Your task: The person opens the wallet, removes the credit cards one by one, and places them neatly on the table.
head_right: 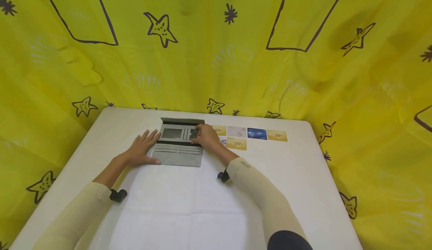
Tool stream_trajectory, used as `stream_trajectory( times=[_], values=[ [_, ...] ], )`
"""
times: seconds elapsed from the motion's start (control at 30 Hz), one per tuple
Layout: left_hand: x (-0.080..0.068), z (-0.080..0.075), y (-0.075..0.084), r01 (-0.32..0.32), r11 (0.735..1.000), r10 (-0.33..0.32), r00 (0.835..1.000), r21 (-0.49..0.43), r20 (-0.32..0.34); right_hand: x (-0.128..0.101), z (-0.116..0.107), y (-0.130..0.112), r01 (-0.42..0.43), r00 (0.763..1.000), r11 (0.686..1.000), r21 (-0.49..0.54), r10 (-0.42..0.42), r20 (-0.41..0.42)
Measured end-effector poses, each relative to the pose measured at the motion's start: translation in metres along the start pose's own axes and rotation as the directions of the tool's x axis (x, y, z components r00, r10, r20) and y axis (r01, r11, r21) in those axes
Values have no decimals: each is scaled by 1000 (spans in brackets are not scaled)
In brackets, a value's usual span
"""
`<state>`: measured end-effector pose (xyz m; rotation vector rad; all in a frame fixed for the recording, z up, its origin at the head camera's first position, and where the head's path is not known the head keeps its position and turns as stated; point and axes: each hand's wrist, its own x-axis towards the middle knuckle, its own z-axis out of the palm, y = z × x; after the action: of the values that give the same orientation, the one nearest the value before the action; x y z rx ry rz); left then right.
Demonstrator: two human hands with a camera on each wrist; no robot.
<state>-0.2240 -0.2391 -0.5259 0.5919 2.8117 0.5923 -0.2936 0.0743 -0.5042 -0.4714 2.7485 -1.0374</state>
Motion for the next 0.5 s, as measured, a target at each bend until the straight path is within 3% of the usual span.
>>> stream_trajectory(
  times=[0.5],
  values=[
    [2, 2, -3, 12, 1000, -12, 1000, -11, 19, 1, 3, 0, -21, 1000, 1000, 4, 21, -20]
  ],
)
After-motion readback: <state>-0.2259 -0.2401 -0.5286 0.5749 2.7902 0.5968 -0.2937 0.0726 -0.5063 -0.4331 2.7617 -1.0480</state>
